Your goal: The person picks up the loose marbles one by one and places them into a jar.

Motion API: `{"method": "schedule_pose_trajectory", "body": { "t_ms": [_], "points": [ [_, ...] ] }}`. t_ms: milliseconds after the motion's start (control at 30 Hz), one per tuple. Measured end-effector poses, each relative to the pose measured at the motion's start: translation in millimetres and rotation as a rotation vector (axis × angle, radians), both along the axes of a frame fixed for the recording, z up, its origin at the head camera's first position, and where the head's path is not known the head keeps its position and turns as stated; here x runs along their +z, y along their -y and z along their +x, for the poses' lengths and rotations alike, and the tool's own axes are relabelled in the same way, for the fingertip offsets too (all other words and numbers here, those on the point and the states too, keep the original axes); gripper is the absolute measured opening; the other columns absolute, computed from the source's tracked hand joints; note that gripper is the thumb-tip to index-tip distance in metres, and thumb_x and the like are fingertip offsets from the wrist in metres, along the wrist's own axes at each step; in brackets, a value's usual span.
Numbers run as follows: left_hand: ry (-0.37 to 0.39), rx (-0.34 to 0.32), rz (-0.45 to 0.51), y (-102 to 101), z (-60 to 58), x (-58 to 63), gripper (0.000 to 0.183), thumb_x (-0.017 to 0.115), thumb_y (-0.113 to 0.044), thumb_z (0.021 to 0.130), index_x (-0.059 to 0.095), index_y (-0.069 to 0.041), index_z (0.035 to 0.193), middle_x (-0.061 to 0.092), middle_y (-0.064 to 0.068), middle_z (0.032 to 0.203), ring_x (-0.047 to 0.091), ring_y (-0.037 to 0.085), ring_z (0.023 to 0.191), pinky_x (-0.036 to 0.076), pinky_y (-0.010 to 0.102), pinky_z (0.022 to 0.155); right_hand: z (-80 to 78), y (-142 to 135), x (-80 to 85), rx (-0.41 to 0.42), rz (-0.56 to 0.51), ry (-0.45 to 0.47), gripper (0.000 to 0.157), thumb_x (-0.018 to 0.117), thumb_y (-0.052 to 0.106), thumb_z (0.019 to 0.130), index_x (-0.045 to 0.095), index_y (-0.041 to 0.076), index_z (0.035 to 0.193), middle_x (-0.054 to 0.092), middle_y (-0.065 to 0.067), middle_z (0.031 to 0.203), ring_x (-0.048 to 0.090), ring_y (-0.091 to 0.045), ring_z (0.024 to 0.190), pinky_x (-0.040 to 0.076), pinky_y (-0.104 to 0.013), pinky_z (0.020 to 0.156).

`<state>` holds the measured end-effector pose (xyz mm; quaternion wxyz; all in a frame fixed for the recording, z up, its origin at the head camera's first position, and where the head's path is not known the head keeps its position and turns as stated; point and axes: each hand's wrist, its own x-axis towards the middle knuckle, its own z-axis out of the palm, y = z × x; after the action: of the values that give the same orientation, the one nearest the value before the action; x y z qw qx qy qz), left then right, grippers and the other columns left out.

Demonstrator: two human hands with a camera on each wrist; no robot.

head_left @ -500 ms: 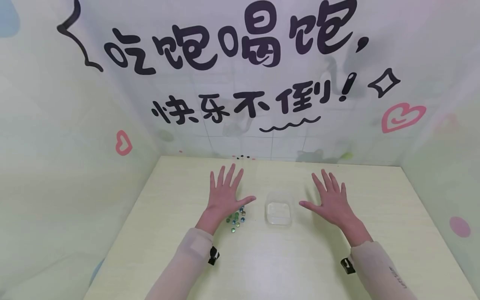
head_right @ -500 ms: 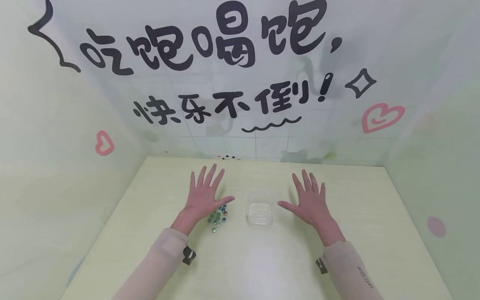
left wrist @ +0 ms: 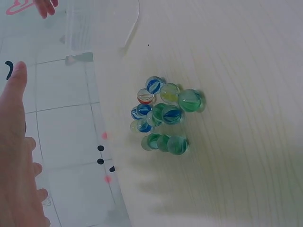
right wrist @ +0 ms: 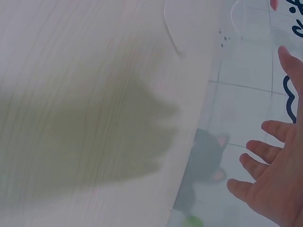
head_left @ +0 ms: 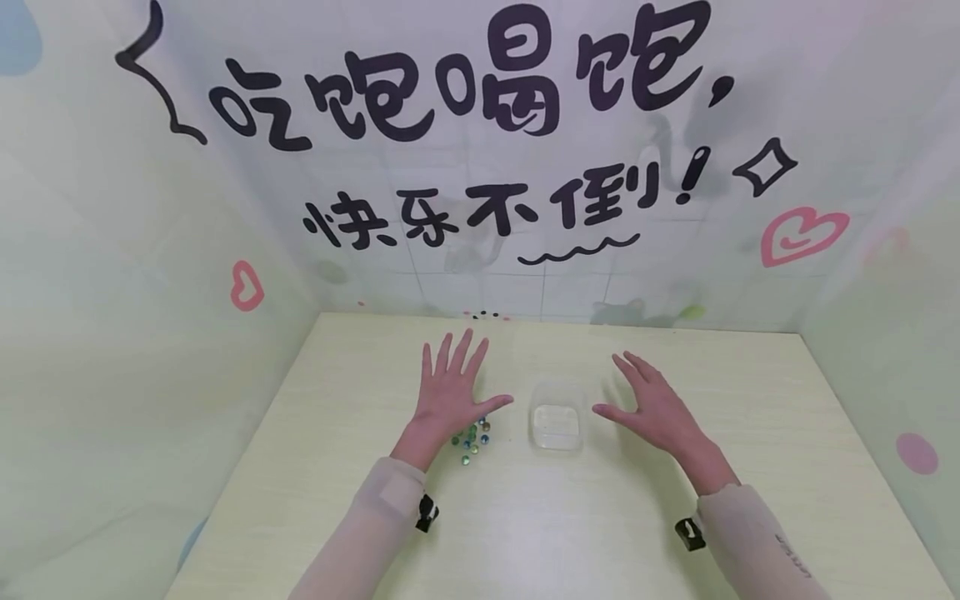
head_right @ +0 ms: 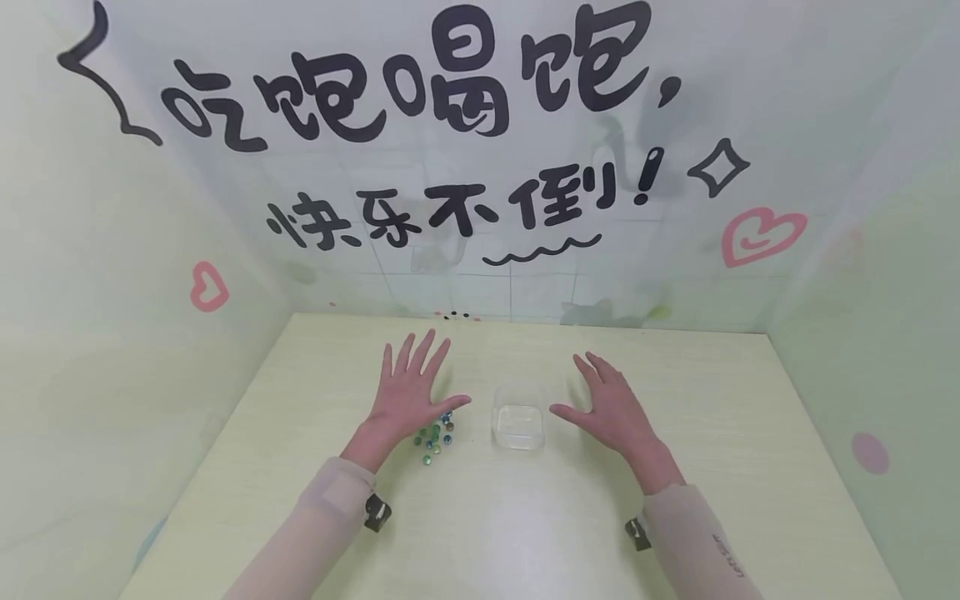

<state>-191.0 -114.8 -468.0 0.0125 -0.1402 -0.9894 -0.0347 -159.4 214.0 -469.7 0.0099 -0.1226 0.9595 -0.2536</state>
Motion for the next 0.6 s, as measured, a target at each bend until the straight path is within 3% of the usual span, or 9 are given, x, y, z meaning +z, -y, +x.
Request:
{"method": "schedule_pose_trajectory", "body": {
  "t_ms": [600],
  "points": [
    [-0.014,-0.018,0.001,0,3.5,-2.7,0.100,0.046,-0.083,0.083,0.018,-0.026,0.160,0.014,0.003,0.169,0.011,0.033,0.156,0.005,0.059,0.127,5.0,14,-8.0,0.054,-0.047,0.052,0.089,0.069,0.054,0.087,0.034,0.007,0.154,0.035,-0.021,0.158,0.035,-0.044,0.144,0.038,-0.065,0.111]
  ]
}}
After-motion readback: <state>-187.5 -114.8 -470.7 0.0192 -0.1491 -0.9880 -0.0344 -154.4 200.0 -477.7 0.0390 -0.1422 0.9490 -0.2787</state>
